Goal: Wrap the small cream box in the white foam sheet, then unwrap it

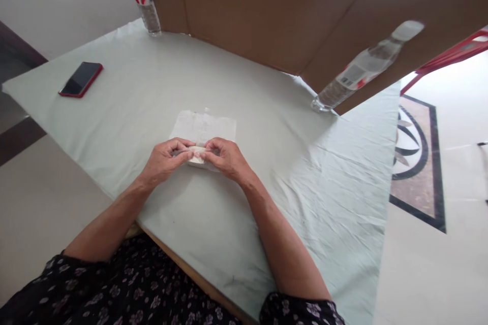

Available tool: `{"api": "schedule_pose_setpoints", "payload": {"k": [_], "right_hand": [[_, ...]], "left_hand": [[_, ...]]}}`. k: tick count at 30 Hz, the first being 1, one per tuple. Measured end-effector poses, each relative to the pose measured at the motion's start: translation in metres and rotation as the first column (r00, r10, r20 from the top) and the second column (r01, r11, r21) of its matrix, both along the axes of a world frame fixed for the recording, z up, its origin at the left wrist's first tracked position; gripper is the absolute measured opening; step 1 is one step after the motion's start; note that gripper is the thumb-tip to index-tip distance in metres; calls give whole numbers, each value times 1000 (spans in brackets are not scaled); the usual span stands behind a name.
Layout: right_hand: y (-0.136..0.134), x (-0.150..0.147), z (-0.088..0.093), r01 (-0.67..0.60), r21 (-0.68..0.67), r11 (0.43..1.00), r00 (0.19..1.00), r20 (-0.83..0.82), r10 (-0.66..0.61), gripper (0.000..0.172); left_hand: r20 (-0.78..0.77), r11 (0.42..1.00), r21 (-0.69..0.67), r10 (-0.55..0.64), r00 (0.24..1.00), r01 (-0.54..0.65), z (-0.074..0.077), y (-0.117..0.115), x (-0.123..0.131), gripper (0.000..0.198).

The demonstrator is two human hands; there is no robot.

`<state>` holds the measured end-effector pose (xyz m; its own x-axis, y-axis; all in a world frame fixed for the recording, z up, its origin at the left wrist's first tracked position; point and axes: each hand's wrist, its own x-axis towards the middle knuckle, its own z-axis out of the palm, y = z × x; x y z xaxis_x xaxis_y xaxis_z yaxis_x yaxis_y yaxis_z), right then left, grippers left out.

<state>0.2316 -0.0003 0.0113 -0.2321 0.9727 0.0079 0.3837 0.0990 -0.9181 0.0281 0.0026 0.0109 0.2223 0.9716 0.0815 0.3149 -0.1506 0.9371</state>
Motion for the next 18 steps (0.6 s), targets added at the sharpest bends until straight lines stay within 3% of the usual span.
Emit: {"api": "schedule_pose_setpoints", "payload": {"k": [18], "right_hand": [[0, -2, -3, 49, -27, 998, 998, -43, -50, 21]], "left_hand": [[69, 1000, -10, 5, 998, -4, -4, 3, 3, 17]]}}
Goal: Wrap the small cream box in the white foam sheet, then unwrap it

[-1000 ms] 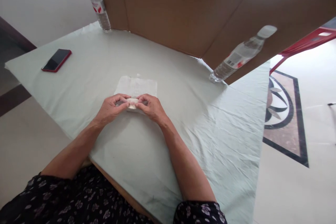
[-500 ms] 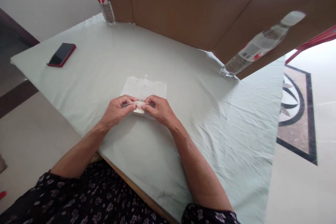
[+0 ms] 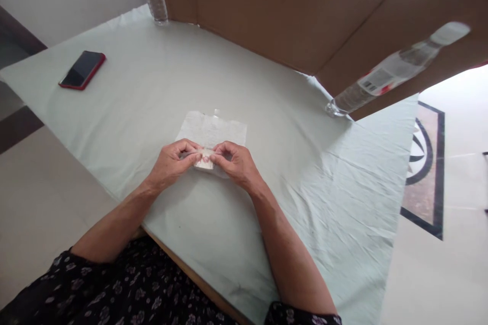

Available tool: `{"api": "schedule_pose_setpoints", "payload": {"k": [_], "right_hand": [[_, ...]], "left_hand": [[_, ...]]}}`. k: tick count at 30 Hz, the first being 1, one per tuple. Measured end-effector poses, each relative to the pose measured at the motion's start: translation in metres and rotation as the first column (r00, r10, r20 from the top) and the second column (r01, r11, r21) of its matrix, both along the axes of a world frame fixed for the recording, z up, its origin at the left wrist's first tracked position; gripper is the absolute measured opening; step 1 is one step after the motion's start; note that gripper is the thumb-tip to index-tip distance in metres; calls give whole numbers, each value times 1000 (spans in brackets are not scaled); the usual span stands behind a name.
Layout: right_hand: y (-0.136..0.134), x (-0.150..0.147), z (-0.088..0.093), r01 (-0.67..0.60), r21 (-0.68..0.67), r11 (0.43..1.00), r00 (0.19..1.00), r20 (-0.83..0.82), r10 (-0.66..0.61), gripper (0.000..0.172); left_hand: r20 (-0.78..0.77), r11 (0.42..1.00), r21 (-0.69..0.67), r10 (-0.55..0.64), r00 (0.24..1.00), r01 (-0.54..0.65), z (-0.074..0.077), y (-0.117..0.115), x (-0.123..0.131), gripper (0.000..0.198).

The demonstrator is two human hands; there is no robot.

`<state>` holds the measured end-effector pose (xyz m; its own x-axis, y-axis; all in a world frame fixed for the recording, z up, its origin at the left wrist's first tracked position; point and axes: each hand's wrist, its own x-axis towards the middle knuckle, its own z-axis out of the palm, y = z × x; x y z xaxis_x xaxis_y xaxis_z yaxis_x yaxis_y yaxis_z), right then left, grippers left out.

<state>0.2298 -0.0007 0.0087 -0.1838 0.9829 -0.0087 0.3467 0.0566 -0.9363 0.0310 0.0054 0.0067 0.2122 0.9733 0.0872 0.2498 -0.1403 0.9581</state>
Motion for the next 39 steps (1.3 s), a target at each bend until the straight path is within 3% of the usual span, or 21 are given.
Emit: {"api": "schedule_pose_setpoints", "payload": {"k": [4, 6, 9, 11, 15, 20, 25, 28, 33, 39], "right_hand": [[1, 4, 0, -29, -11, 1000, 997, 75, 30, 21], [-3, 6, 6, 32, 134, 990, 975, 213, -60, 17], [-15, 3, 18, 79, 497, 864, 879, 375, -296, 12], [-23, -5, 22, -45, 599, 799, 842, 454, -293, 8], [-34, -24, 15, -309, 508, 804, 739, 660, -133, 12], [-39, -35, 11, -368, 413, 833, 578, 804, -143, 18], [-35, -38, 15, -454, 380, 806, 430, 886, -176, 25], [-32, -37, 15, -480, 374, 794, 405, 897, -178, 25], [-28, -36, 14, -511, 383, 770, 384, 903, -194, 21], [-20, -37, 17, -552, 351, 756, 359, 919, -165, 17]], "left_hand": [[-24, 999, -39, -21, 999, 20, 1, 1, 0, 16], [-31, 998, -65, -21, 999, 19, 3, 1, 0, 15], [-32, 997, -80, -23, 999, 20, 3, 2, 2, 13], [-32, 997, -76, -21, 999, 19, 1, 2, 2, 11], [-77, 998, -57, -42, 996, 37, 2, 3, -4, 12], [-233, 999, -32, -37, 972, 30, 11, 3, -32, 21], [-398, 995, -8, 91, 913, -102, 9, 6, -52, 23], [-448, 979, 16, 187, 874, -201, 7, 3, -58, 27], [-455, 948, -170, 166, 875, -268, 5, -6, -64, 53], [-321, 910, -302, 182, 929, -283, 3, -6, -52, 47]]}}
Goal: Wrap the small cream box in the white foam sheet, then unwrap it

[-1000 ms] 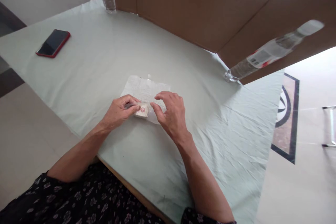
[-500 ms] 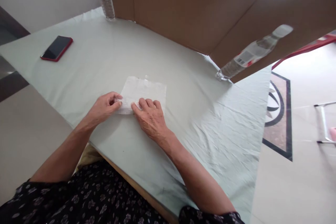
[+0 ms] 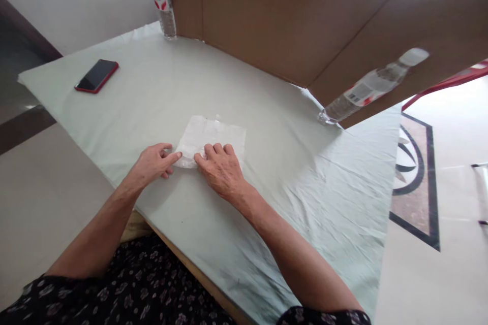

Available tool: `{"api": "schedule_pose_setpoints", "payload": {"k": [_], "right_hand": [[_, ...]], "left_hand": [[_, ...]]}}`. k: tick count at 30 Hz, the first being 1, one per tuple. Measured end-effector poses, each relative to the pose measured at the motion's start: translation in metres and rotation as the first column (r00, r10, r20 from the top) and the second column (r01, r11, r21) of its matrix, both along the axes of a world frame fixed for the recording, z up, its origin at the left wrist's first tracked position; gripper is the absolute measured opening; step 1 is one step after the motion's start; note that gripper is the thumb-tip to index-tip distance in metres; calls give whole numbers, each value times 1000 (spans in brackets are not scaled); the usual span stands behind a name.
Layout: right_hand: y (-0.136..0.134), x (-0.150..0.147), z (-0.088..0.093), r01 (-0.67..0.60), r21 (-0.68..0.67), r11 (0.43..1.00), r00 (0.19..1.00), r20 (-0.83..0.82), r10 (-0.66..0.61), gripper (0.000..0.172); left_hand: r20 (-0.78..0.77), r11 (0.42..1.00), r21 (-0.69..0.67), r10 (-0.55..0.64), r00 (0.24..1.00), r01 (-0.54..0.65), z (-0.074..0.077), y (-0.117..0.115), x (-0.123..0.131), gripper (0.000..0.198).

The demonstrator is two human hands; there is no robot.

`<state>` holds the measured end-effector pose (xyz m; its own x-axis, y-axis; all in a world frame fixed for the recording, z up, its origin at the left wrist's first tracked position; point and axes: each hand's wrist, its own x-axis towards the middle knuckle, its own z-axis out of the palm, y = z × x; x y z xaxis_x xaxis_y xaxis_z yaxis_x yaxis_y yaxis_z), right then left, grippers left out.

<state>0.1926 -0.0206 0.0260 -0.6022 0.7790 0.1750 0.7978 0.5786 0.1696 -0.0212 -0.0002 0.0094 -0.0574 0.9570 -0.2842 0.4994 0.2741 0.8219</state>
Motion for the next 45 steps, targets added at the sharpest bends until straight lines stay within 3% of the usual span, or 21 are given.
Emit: {"api": "schedule_pose_setpoints", "payload": {"k": [4, 8, 13, 18, 23, 26, 31, 35, 38, 41, 43, 45], "right_hand": [[4, -1, 0, -36, -1, 999, 999, 7, 36, 17], [5, -3, -2, -29, -33, 999, 999, -35, 27, 18], [4, -1, 3, -35, -75, 997, 999, -40, 32, 17], [4, 5, 19, -38, -191, 981, 995, -100, 19, 33], [-3, 7, 27, -14, -257, 966, 990, -140, -23, 20], [-8, 9, 27, -30, -264, 964, 986, -166, -15, 19], [-9, 9, 27, -16, -299, 954, 981, -191, -43, 23], [-7, 11, 27, -33, -337, 941, 961, -268, -63, 24], [-13, 25, 24, -33, -279, 960, 900, -426, -93, 22], [-25, 51, 18, 172, -229, 958, 757, -592, -277, 19], [-34, 69, 11, 308, -368, 877, 626, -617, -478, 28], [-39, 82, 5, 352, -560, 750, 526, -544, -654, 40]], "left_hand": [[96, 997, -58, 65, 993, -59, 3, 4, 14, 37], [264, 996, -82, 45, 964, -24, 4, 7, 24, 17], [358, 1000, 6, -12, 933, 10, 2, 10, 32, 15], [259, 989, 145, -74, 963, 37, 3, 10, 37, 16], [289, 992, 93, -104, 952, 80, 14, 10, 50, 14], [290, 980, 73, -201, 936, 187, 23, 7, 49, 13], [126, 902, 138, -425, 896, 408, 35, 3, 34, 33], [-77, 814, 262, -518, 852, 519, 31, 3, 37, 32], [-258, 748, 367, -489, 833, 553, 21, 0, 45, 25], [-389, 674, 476, -414, 823, 565, 10, -3, 49, 22], [-440, 617, 522, -397, 806, 589, 7, -4, 50, 20], [-473, 567, 542, -405, 783, 620, 6, -4, 50, 20]]}}
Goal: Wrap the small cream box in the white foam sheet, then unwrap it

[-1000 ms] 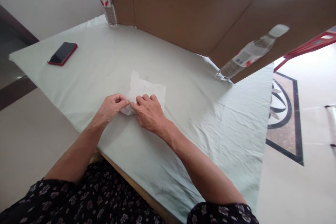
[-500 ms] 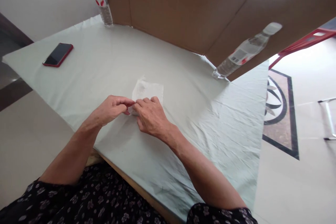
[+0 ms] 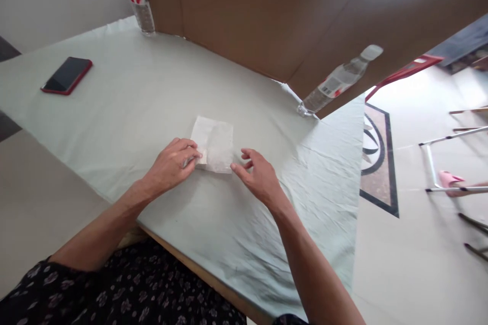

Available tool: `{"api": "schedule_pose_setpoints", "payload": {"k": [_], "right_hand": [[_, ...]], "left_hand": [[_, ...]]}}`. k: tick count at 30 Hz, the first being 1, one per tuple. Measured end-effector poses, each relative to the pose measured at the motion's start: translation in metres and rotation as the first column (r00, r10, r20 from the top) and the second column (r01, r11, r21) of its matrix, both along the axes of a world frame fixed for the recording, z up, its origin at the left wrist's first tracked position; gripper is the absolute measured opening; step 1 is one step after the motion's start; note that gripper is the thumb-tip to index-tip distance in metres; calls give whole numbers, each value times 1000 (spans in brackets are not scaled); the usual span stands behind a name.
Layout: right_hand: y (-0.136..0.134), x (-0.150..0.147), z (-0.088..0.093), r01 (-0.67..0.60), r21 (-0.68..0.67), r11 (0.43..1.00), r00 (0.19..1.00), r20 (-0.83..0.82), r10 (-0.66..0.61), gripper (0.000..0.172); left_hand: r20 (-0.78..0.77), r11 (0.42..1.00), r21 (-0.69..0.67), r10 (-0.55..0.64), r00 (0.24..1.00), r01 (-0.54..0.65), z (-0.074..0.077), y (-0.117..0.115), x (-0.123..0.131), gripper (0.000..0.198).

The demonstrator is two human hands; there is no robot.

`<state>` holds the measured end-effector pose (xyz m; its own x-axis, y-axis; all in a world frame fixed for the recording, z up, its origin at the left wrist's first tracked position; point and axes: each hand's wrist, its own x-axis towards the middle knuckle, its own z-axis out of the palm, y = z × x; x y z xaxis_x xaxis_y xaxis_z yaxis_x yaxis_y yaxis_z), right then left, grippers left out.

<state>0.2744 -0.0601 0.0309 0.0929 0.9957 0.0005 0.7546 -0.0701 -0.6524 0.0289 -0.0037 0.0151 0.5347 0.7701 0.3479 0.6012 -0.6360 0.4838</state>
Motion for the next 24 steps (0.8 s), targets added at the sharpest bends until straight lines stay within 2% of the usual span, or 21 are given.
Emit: {"api": "schedule_pose_setpoints", "payload": {"k": [2, 4, 10, 13, 17, 21, 24], "right_hand": [[-1, 3, -6, 39, -163, 986, 996, -72, -51, 52], [4, -2, -10, 59, -249, 967, 985, -144, -97, 62], [25, -31, -16, 106, -317, 942, 950, -248, -190, 90], [31, -40, -23, 149, -256, 955, 946, -245, -213, 95], [35, -51, -30, 157, -87, 984, 952, -250, -174, 86], [35, -61, -25, 164, 13, 986, 965, -210, -158, 77], [37, -70, -17, 176, 17, 984, 942, -292, -163, 74]], "left_hand": [[-21, 999, 32, -21, 1000, 22, 1, 1, 0, 23], [-38, 998, 57, -29, 999, 32, 1, 2, 0, 23], [-63, 992, 91, -78, 995, 84, 0, 7, 0, 20], [-71, 989, 111, -93, 993, 101, -2, 8, 0, 21], [-93, 986, 125, -101, 991, 112, -3, 10, 0, 19], [-119, 986, 117, -103, 987, 117, -2, 9, 0, 19], [-131, 988, 90, -112, 985, 124, -2, 10, 1, 19]]}}
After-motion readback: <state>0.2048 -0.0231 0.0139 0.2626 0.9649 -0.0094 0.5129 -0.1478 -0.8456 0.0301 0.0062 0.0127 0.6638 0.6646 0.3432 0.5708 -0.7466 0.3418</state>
